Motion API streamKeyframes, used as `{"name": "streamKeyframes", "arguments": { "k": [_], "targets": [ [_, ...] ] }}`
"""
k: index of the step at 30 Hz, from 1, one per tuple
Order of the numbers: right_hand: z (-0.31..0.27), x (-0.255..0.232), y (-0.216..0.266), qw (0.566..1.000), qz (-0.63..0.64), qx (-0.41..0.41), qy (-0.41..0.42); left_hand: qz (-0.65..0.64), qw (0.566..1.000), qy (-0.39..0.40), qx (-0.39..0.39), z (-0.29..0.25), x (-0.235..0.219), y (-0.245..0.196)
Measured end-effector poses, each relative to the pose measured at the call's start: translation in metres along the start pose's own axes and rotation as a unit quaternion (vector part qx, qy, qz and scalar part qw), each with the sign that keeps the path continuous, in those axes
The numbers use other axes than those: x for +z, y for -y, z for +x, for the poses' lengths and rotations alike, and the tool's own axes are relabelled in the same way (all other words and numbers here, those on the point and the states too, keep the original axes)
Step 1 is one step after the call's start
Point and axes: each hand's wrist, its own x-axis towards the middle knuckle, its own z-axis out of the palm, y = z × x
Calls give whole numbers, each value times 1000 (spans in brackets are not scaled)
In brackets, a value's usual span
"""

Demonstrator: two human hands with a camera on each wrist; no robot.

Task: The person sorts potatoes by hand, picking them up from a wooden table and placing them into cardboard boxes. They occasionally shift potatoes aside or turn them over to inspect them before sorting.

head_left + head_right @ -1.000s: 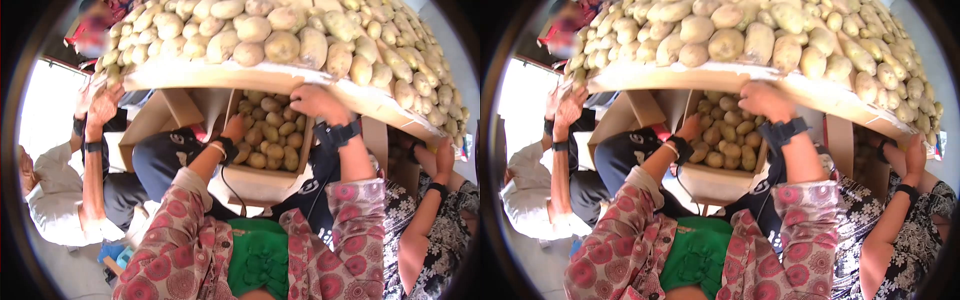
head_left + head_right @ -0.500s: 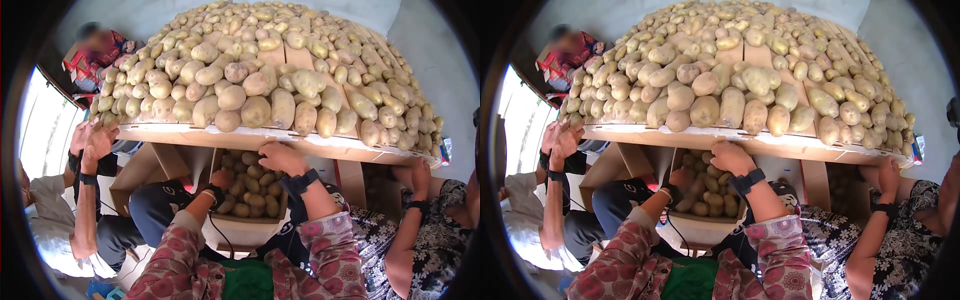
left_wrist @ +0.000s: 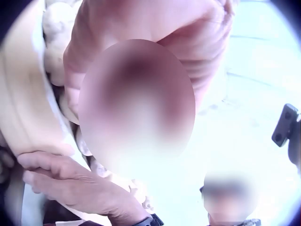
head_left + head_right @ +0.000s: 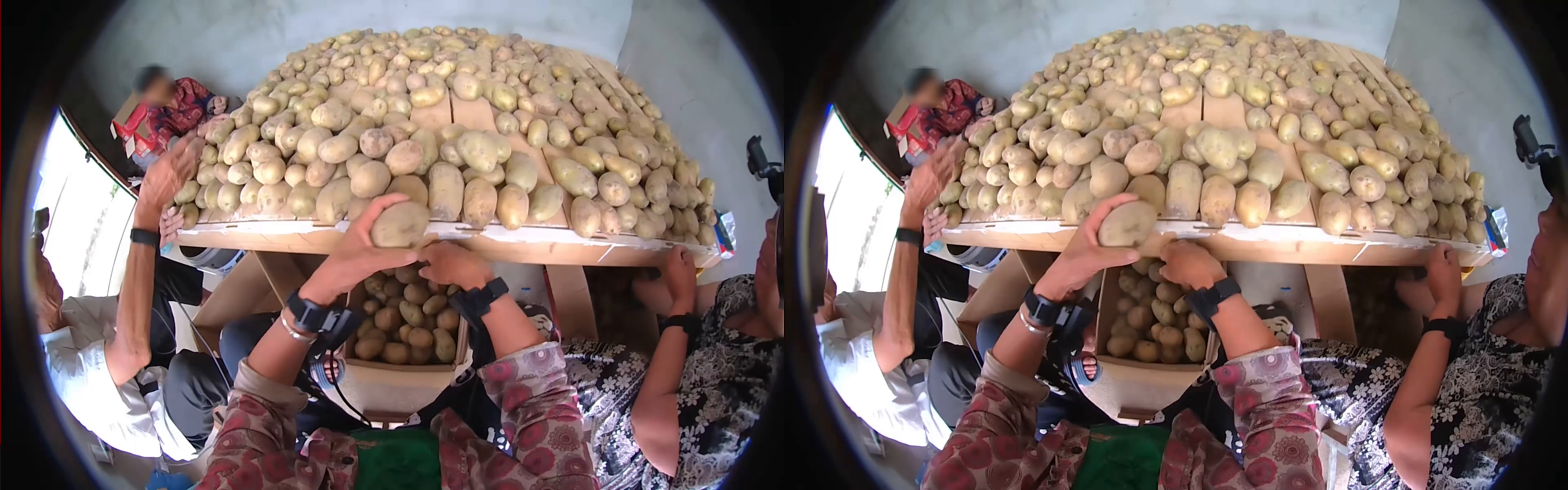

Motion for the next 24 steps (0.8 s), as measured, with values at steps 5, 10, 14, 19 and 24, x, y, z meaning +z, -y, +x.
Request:
{"name": "streamKeyframes", "arguments": {
  "k": [5, 10, 14, 19, 24],
  "targets": [
    [5, 23, -30, 998, 9, -58, -38, 236, 951, -133, 151, 63, 31, -22],
    [4, 19, -36, 999, 16, -39, -24, 435, 849, -202, 222, 108, 37, -25],
    [-4, 14, -24, 997, 40, -31, -62, 617, 750, -202, 126, 123, 27, 9],
    [-2, 9, -24, 999, -4, -31, -13, 640, 742, -173, 98, 125, 13, 26],
    [0, 4, -22, 999, 12, -31, -25, 621, 748, -181, 152, 109, 11, 12]
  ]
}}
